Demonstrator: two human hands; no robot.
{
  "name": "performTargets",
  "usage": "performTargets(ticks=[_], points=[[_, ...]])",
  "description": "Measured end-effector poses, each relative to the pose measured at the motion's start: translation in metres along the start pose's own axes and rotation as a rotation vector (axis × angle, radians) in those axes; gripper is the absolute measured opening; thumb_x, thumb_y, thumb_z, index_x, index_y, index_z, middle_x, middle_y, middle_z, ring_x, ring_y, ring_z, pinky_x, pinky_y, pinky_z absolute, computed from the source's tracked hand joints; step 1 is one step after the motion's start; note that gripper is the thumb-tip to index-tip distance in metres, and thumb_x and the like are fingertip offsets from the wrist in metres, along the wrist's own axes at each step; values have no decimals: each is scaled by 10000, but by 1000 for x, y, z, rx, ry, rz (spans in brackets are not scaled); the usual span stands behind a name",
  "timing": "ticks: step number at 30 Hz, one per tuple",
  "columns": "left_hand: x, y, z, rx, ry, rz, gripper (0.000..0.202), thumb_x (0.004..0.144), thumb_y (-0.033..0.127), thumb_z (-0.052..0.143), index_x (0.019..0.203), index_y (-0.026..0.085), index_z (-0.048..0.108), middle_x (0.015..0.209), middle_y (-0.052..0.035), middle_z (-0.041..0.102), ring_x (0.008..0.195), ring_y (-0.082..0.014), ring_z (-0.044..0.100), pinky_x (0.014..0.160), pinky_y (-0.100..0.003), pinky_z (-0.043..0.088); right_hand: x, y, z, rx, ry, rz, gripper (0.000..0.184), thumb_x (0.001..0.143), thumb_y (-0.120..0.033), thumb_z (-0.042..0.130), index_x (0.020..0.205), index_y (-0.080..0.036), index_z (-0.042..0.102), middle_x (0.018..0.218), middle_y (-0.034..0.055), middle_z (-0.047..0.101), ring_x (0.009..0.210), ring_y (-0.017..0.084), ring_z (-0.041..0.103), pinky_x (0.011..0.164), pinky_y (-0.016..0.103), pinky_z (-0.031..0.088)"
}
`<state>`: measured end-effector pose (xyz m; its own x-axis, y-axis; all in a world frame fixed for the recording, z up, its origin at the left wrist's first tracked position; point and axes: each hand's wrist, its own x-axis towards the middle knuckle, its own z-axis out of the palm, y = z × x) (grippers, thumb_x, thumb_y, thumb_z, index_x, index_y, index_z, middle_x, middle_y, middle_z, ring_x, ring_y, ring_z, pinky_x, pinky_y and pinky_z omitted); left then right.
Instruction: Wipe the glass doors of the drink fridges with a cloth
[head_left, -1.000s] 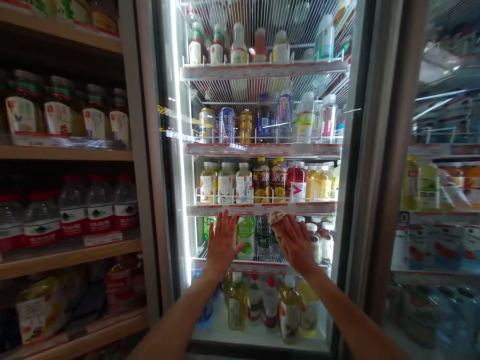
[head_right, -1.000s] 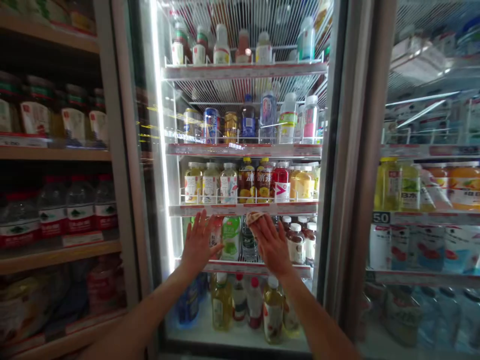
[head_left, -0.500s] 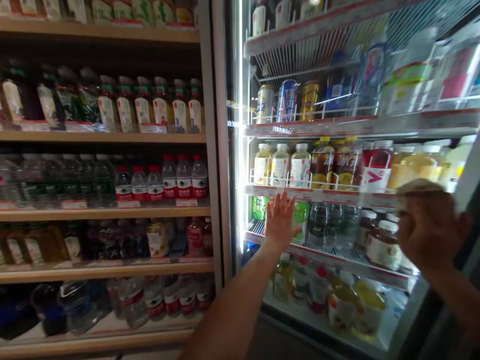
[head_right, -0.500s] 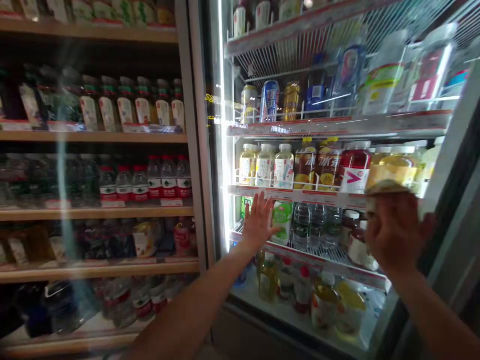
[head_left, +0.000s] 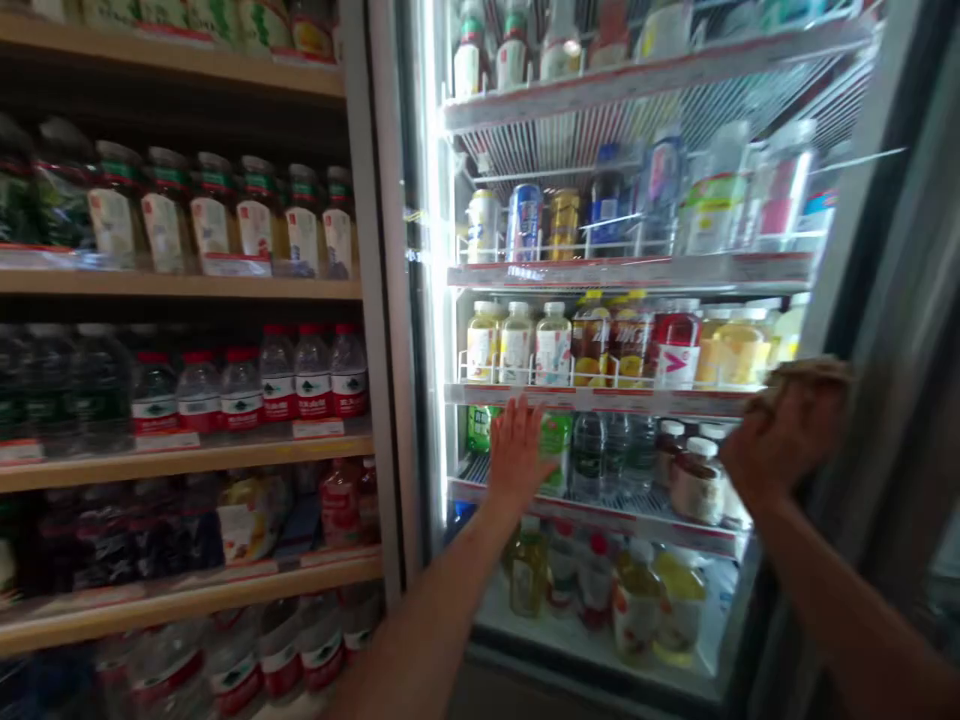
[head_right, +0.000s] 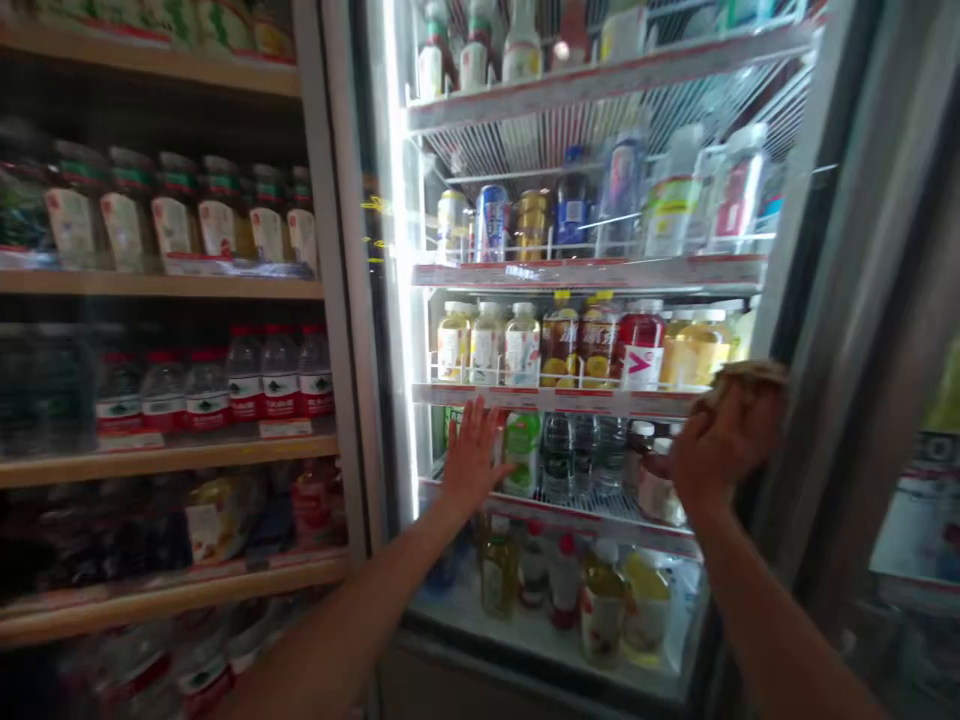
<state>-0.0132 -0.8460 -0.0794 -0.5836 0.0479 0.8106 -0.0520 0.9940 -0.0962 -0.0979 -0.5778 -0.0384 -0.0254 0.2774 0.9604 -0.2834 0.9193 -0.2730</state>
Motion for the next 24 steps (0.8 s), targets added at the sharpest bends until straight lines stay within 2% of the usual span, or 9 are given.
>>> performTargets(ticks=[1,5,7,11,13,17,18,20,24], points=[[0,-1,0,-3,17,4,911,696,484,650,1411,159,188,1483,-164,163,1375,-304,101,1073,-529,226,-4,-6,-3,-2,-15,-76,494,812,-263,405,1280,-117,468,1346,184,419,1254,301,368,910,459,358],[2,-5,4,1,104,24,836,725,435,634,1403,167,226,1474,-158,197,1370,-300,137,1064,-521,248,-26,-25,-6,167,-329,-653,479,834,-163,385,1296,-271,449,1374,56,431,1298,214,330,1051,436,229],[2,-6,6,15,135,30,811,736,425,623,1402,173,236,1470,-156,210,1367,-300,155,1059,-519,259,-23,-13,-5,145,-292,-574,474,855,-186,385,1319,-275,420,1389,59,412,1312,219,313,1067,457,202],[1,-4,8,28,155,38,812,741,435,610,1405,168,226,1468,-158,215,1368,-302,151,1059,-521,256,-1,13,-2,76,32,-25,495,877,-240,352,1365,-157,360,1410,168,347,1308,300,308,1002,517,287],[2,-3,5,25,167,39,802,739,439,609,1400,167,244,1462,-160,236,1367,-304,156,1065,-521,242,-1,4,-1,78,5,-41,496,874,-217,346,1367,-160,357,1416,166,338,1322,300,283,999,515,294],[14,-7,-8,46,212,45,747,749,436,601,1378,171,298,1446,-159,282,1357,-300,206,1072,-514,227,-15,-27,-6,160,-282,-592,481,865,-175,380,1335,-279,397,1399,56,401,1341,217,263,1069,460,220],[19,-10,-11,51,218,50,755,750,448,597,1381,168,290,1452,-158,267,1360,-296,198,1076,-511,220,-14,-28,-8,169,-308,-659,469,866,-172,385,1320,-285,416,1388,48,418,1335,206,276,1076,452,208],[29,-15,-17,58,211,56,800,746,482,592,1392,148,258,1467,-162,222,1369,-293,164,1082,-500,211,-6,-19,-8,143,-255,-563,438,870,-187,384,1300,-247,447,1375,82,430,1317,222,308,1063,468,221],[40,-23,-19,60,184,42,858,736,530,583,1401,126,220,1476,-165,188,1375,-285,125,1083,-474,225,11,-9,-1,59,-28,-71,468,873,-241,373,1325,-126,409,1385,196,375,1310,311,298,994,537,283]])
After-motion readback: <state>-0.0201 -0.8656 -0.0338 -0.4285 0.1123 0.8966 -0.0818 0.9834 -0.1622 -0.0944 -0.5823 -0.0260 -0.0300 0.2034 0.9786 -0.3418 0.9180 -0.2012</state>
